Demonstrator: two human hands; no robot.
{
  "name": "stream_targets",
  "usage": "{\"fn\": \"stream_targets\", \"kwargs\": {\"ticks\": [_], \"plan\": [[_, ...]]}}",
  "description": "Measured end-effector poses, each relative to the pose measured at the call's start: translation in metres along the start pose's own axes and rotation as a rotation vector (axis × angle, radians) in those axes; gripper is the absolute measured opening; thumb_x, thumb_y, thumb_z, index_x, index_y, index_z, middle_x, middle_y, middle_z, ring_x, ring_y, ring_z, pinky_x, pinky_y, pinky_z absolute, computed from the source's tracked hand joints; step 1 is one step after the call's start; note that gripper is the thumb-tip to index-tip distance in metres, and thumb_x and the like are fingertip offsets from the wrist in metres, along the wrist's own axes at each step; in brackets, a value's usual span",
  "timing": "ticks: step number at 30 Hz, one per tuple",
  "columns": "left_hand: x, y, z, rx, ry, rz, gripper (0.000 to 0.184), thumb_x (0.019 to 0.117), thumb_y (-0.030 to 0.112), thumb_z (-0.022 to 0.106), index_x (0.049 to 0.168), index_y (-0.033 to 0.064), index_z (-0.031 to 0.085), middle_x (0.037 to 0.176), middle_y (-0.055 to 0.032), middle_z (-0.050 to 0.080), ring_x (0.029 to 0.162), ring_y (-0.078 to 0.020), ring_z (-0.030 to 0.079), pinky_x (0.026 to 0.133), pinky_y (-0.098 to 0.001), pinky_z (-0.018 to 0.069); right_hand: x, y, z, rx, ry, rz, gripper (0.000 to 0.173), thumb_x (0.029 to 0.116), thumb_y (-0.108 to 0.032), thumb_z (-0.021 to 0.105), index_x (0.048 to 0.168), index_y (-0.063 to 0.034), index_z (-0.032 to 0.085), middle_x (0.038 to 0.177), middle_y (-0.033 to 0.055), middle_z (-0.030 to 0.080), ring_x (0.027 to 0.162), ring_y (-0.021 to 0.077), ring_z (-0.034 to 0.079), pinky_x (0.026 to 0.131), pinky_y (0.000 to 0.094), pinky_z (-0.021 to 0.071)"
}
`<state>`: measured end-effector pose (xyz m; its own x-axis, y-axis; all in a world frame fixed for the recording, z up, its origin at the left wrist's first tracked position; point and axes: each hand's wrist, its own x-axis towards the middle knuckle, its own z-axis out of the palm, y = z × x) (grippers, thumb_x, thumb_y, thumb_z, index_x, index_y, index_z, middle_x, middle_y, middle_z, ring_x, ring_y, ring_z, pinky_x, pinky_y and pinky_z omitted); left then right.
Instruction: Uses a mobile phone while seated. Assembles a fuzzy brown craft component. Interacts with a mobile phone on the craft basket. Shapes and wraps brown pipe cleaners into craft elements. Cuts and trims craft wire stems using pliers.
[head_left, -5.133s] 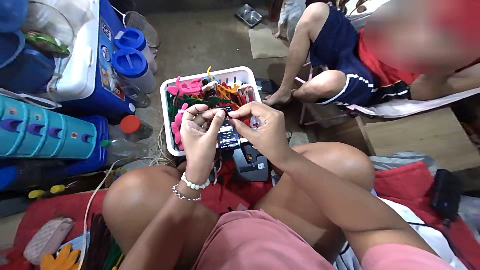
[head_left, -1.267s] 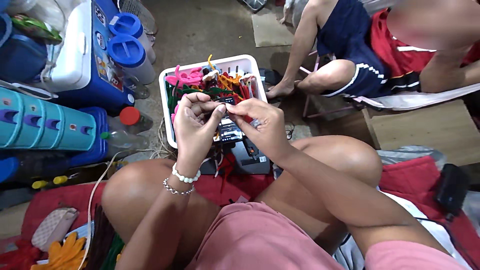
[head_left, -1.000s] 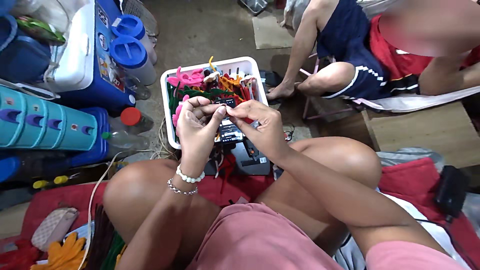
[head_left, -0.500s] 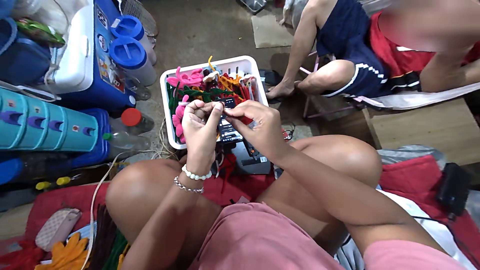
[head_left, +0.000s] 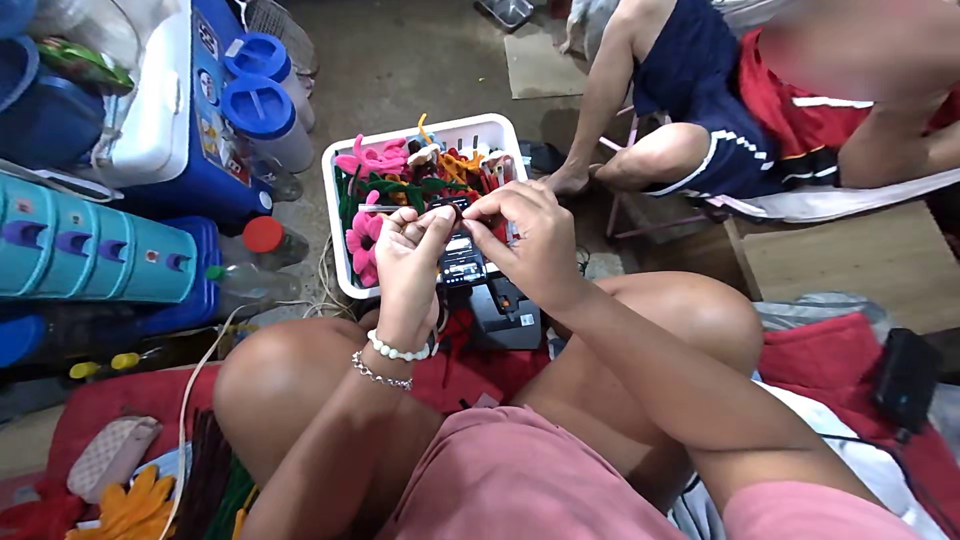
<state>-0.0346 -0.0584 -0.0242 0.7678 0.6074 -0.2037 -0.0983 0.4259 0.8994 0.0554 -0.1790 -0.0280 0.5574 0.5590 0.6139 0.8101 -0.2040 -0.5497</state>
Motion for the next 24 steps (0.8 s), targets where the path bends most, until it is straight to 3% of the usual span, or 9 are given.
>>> {"fn": "stream_targets", "kwargs": {"ticks": [5, 9, 15, 18, 21, 24], "plan": [[0.001, 0.001, -0.002, 0.047, -0.033, 0.016, 0.021, 0.0988, 0.004, 0.066, 0.112, 0.0119, 0.051, 0.099, 0.0005, 0.073, 0.091, -0.0079, 0.072, 0.086, -0.0256, 0.0587, 0.004, 0.003, -0.003, -0.016, -0.045, -0.054, 0.007, 0.092, -0.007, 0.071, 0.097, -0.0048, 0.075, 0.098, 0.0083, 0.074, 0.097, 0.0221, 0.069, 0.099, 0.0512, 0.0452], [0.002, 0.005, -0.008, 0.179, -0.114, 0.036, 0.025, 0.0987, 0.004, 0.066, 0.114, 0.0124, 0.048, 0.098, 0.0017, 0.072, 0.087, -0.0066, 0.071, 0.081, -0.0234, 0.0586, 0.008, 0.011, -0.01, -0.109, -0.154, -0.139, 0.011, 0.0983, -0.013, 0.066, 0.101, -0.0077, 0.075, 0.101, 0.009, 0.071, 0.102, 0.0258, 0.066, 0.103, 0.0568, 0.0391], [0.003, 0.01, -0.014, 0.379, -0.272, 0.045, 0.029, 0.0957, 0.003, 0.069, 0.116, 0.0107, 0.05, 0.096, 0.0013, 0.073, 0.083, -0.0052, 0.07, 0.075, -0.0212, 0.0575, 0.014, 0.015, -0.02, -0.217, -0.135, -0.234, 0.009, 0.0974, -0.014, 0.068, 0.093, -0.0112, 0.075, 0.096, 0.0057, 0.073, 0.104, 0.0286, 0.066, 0.109, 0.0629, 0.0329], [0.005, 0.009, -0.018, 0.462, -0.343, 0.08, 0.033, 0.0928, 0.001, 0.072, 0.117, 0.0097, 0.051, 0.094, -0.0011, 0.074, 0.081, -0.0084, 0.072, 0.074, -0.0235, 0.0594, 0.017, 0.017, -0.028, -0.259, -0.153, -0.283, 0.008, 0.096, -0.017, 0.071, 0.099, -0.011, 0.076, 0.097, 0.0056, 0.073, 0.105, 0.0295, 0.066, 0.11, 0.0645, 0.0311], [0.006, 0.004, -0.019, 0.588, -0.364, 0.14, 0.036, 0.0907, 0.004, 0.076, 0.118, 0.0103, 0.053, 0.091, -0.0005, 0.076, 0.076, -0.0082, 0.072, 0.066, -0.0227, 0.0583, 0.02, 0.022, -0.032, -0.295, -0.204, -0.347, 0.01, 0.0958, -0.018, 0.071, 0.1, -0.0142, 0.079, 0.098, 0.004, 0.074, 0.108, 0.0308, 0.065, 0.111, 0.069, 0.0266], [0.007, 0.002, -0.019, 0.635, -0.381, 0.145, 0.037, 0.0905, 0.006, 0.077, 0.118, 0.0108, 0.053, 0.091, 0.0004, 0.076, 0.077, -0.008, 0.073, 0.069, -0.0238, 0.0597, 0.02, 0.03, -0.031, -0.288, -0.238, -0.371, 0.013, 0.0974, -0.019, 0.069, 0.106, -0.0185, 0.079, 0.099, 0.0018, 0.074, 0.11, 0.0298, 0.066, 0.113, 0.0711, 0.0242]]}}
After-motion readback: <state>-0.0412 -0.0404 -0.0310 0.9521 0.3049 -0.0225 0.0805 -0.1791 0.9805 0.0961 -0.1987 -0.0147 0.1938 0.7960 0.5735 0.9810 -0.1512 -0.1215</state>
